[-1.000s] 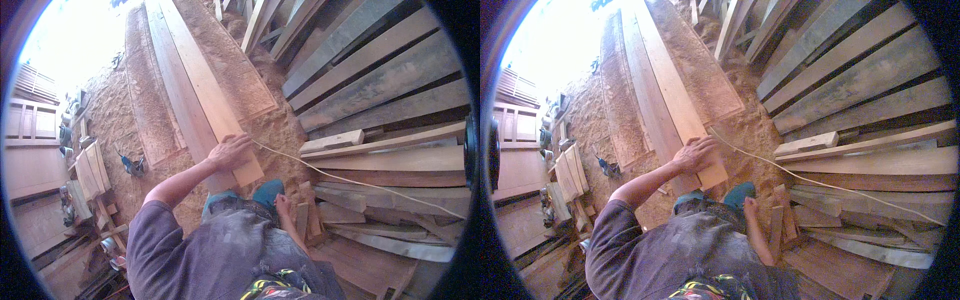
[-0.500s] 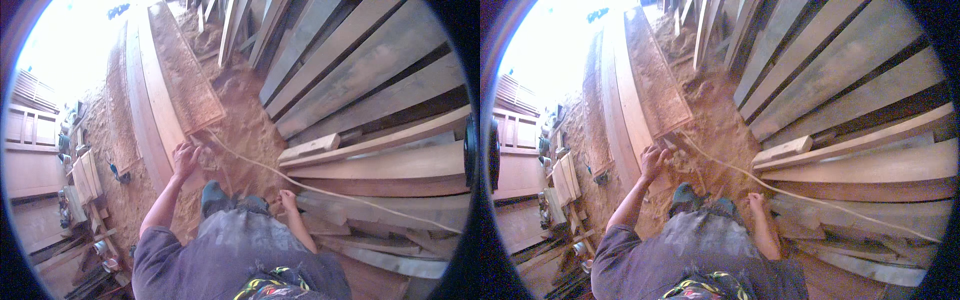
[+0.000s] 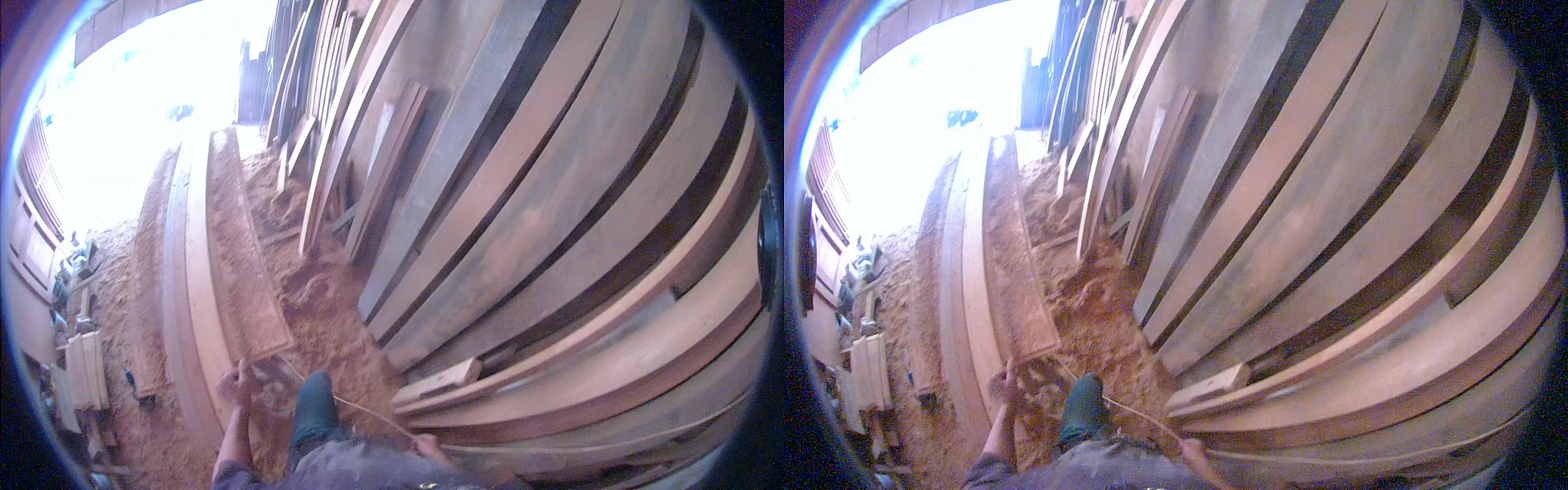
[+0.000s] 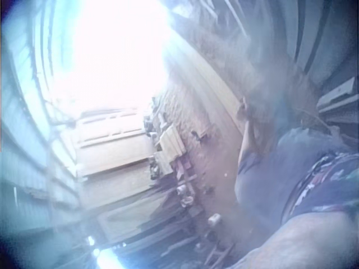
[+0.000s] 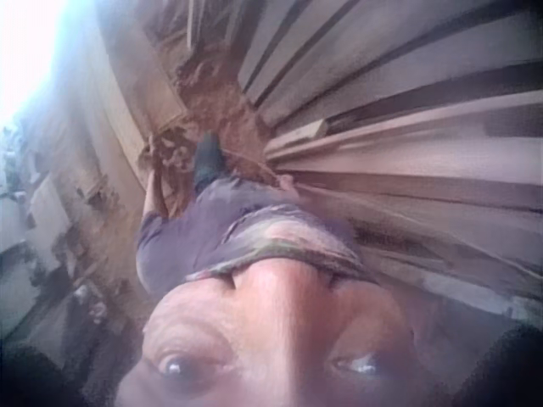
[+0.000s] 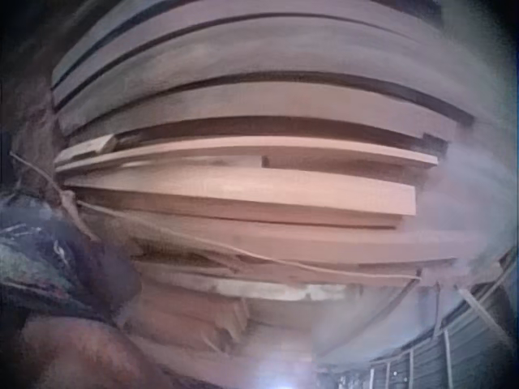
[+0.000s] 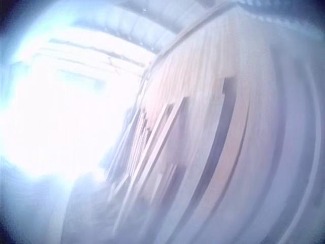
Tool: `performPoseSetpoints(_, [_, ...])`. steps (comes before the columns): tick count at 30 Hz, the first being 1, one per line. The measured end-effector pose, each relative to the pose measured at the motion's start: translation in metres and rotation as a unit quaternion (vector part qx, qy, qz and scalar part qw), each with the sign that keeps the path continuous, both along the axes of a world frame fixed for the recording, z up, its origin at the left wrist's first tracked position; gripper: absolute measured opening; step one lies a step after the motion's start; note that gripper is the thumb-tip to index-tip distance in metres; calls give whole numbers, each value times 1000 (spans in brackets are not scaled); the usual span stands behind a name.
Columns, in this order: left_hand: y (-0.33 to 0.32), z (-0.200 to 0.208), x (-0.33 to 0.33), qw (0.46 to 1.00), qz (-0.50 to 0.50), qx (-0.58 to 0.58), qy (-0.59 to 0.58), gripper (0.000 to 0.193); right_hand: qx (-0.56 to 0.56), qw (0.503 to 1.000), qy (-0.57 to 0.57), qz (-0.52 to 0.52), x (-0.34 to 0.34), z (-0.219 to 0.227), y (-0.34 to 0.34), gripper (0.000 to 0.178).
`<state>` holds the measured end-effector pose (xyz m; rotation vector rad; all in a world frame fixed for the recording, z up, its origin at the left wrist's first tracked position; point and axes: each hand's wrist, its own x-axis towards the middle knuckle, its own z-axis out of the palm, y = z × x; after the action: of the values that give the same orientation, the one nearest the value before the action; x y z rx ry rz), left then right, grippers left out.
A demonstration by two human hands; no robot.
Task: The person uses a handheld electric router to shape the edge of a long wooden plank on a workbench. They guide the tool along the wood, flip the plank to work on the other side, and then move the finished piece aside.
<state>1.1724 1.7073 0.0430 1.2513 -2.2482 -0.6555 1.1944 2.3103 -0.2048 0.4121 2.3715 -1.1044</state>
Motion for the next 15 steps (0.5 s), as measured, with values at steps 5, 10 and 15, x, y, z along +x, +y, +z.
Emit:
performPoseSetpoints(5, [-16, -2, 4, 998, 58, 16, 4, 59, -17, 995, -95, 35, -77, 34, -60, 23])
performPoseSetpoints(10, [-17, 12, -3, 988, 128, -69, 59, 52, -28, 981, -177, 70, -169, 156, -149, 20])
performPoseSetpoints(15, [-24, 4, -31, 997, 72, -29, -14, 53, -63, 991, -22, 112, -311, 116, -142, 33])
